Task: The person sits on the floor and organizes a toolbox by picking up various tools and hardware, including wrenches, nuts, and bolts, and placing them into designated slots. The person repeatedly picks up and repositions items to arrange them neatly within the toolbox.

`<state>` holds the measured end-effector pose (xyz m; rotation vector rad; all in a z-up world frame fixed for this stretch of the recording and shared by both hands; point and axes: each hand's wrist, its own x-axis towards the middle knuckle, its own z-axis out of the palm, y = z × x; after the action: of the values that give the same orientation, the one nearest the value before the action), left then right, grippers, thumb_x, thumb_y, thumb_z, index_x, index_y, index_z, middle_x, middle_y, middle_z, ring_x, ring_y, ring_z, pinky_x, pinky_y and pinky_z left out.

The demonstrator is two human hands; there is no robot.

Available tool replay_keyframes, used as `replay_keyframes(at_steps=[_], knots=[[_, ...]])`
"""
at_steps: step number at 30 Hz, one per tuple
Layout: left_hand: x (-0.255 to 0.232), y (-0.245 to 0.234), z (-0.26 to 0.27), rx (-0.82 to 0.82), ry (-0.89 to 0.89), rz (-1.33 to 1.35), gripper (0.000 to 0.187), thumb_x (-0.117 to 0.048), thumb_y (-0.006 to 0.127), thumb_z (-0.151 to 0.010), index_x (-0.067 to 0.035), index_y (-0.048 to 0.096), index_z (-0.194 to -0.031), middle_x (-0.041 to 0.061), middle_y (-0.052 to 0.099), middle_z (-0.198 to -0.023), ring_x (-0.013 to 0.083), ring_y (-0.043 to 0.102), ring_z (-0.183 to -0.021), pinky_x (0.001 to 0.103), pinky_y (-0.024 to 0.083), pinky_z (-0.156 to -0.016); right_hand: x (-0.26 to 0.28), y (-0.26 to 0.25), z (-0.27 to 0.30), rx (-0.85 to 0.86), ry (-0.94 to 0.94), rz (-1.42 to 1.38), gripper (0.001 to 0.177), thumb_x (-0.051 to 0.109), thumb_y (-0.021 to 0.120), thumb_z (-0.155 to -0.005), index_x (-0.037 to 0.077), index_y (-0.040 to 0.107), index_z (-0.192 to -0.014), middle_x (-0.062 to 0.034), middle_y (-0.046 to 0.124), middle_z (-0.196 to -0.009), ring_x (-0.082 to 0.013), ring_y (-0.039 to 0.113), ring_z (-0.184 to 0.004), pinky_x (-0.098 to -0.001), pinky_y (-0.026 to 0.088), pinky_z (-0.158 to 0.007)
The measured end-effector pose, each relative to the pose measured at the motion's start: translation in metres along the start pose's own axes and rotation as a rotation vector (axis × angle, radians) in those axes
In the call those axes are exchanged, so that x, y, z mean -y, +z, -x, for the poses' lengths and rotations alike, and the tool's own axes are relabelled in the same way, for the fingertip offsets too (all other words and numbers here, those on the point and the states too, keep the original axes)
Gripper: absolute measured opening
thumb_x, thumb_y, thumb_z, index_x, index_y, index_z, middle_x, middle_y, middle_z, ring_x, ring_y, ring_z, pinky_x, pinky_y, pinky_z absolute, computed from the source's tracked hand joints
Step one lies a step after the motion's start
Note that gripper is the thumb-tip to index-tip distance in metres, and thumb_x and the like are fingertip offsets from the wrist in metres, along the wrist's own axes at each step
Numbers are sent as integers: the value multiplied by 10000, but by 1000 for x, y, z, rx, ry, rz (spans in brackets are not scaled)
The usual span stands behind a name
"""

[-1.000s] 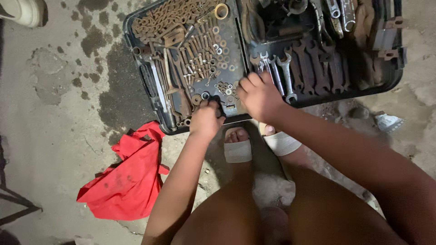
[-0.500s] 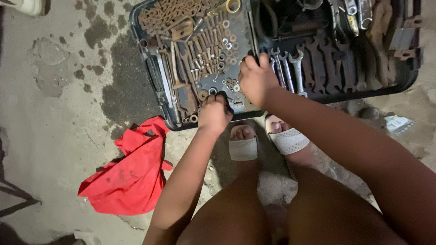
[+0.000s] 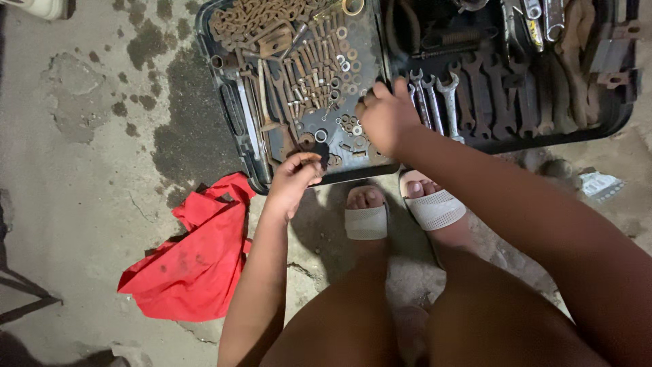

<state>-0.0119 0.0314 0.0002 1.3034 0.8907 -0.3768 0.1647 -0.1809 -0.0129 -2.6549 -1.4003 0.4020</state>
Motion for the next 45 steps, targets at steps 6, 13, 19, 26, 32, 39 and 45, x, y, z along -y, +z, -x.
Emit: replay_keyframes(at_steps=[6, 13, 19, 26, 32, 39, 45], knots=[[-14, 4, 10, 53, -97, 231, 293, -74, 598, -944, -27, 679, -1222, 81, 735, -1105, 184, 709, -997, 343, 574, -893, 14, -5, 13, -8, 129, -482, 220, 188, 748, -776, 102, 696, -971, -69, 735, -895, -305, 641, -984, -559, 362, -930], [-4, 18, 5, 139, -80, 446, 233, -58, 607, -968, 15, 646, -1185, 74, 682, -1093, 205, 678, -1021, 436, 613, -959, 59, -22, 24, -105, 167, -795, 128, 207, 754, -783, 126, 703, -870, -63, 725, -845, -277, 675, -897, -465, 403, -881], [-3, 16, 8, 161, -113, 533, 251, -72, 614, -973, 9, 628, -1210, 87, 697, -1107, 193, 704, -1032, 395, 612, -927, 67, -23, 29, -131, 53, -783, 149, 190, 734, -810, 157, 764, -952, -47, 744, -895, -287, 661, -955, -483, 387, -870], [-17, 34, 0, -216, 186, -619, 326, -102, 768, -820, -32, 722, -1135, 176, 745, -1031, 312, 738, -891, 381, 573, -816, 37, -11, 38, -171, 146, -909, 232, 231, 727, -844, 160, 747, -1064, -25, 763, -971, -238, 702, -959, -455, 393, -904], [-18, 63, 1, -193, 321, -1305, 308, -62, 719, -751, -37, 684, -1056, 226, 640, -1177, 412, 672, -985, 493, 560, -824, 24, -1, 49, -216, 220, -844, 230, 214, 744, -823, 156, 758, -1045, -34, 764, -969, -269, 690, -969, -457, 404, -880], [-7, 69, -10, -165, 359, -1604, 220, -31, 591, -874, -15, 636, -1089, 203, 628, -1152, 388, 660, -1084, 448, 587, -823, 24, 1, 56, -220, 205, -808, 212, 195, 740, -821, 162, 756, -1030, -17, 765, -975, -259, 688, -967, -469, 414, -896], [2, 64, -18, -166, 423, -1658, 228, -41, 597, -864, -13, 625, -1088, 199, 633, -1135, 386, 656, -1095, 429, 592, -813, 21, -1, 58, -176, 247, -822, 191, 211, 744, -823, 184, 762, -1011, -8, 765, -958, -253, 684, -969, -475, 405, -891]])
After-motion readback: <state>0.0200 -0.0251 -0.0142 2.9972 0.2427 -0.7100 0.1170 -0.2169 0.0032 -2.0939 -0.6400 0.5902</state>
